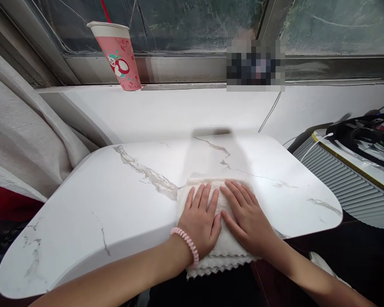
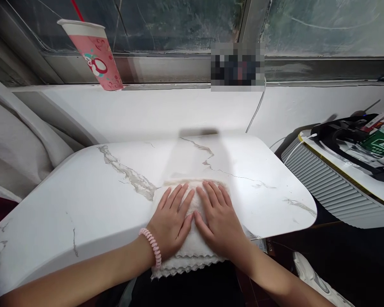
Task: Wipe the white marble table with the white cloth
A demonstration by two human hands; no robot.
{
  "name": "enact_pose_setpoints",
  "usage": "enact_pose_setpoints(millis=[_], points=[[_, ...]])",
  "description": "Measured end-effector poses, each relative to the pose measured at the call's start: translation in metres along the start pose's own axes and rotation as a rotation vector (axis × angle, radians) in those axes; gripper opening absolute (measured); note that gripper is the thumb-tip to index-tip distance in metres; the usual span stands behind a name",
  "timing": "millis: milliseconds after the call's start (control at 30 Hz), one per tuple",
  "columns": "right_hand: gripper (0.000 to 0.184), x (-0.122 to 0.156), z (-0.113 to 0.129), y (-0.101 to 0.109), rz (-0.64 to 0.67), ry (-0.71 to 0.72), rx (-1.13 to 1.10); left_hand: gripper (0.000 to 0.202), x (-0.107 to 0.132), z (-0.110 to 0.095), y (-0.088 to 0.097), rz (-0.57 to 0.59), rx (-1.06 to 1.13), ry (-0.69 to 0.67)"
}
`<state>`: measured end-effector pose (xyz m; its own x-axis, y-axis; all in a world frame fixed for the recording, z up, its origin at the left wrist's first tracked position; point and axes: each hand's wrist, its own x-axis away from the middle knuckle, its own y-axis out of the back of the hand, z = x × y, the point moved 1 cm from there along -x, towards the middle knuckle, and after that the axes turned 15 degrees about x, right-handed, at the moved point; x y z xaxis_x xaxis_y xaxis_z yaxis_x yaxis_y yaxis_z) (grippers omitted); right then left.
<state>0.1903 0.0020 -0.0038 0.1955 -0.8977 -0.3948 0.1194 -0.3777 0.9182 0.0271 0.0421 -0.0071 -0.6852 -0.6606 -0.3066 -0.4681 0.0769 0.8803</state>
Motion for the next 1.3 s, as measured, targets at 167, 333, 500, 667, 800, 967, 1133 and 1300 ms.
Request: enact_pose_setpoints(millis=[167,333,500,667,800,967,1133,1300], points=[[0.054,-0.004,0.005,-0.001,0.017,-0.010,0.003,0.056,0.001,0.002,0.002,0.002,-0.006,0.018],[0.054,-0.014,0.022,-0.005,0.024,0.001,0.005,0.055,0.010,0.014,0.012,-0.015,-0.025,0.026],[0.055,-0.024,0.040,-0.008,0.046,0.047,-0.016,0.055,0.026,0.027,0.022,-0.053,-0.049,0.040],[0.056,-0.028,0.045,-0.009,0.044,0.074,-0.034,0.055,0.031,0.030,0.025,-0.068,-0.042,0.063],[0.056,-0.031,0.042,-0.010,0.055,0.093,-0.035,0.056,0.029,0.032,0.024,-0.047,-0.030,0.067],[0.054,-0.055,0.034,-0.020,0.081,0.114,0.000,0.056,0.011,0.052,0.025,-0.011,-0.075,0.094],[0.051,-0.102,0.024,-0.045,0.096,0.052,0.040,0.054,-0.033,0.098,0.033,0.085,-0.070,0.117],[0.048,-0.155,0.015,-0.069,0.103,0.006,0.062,0.051,-0.077,0.143,0.041,0.118,-0.060,0.156]])
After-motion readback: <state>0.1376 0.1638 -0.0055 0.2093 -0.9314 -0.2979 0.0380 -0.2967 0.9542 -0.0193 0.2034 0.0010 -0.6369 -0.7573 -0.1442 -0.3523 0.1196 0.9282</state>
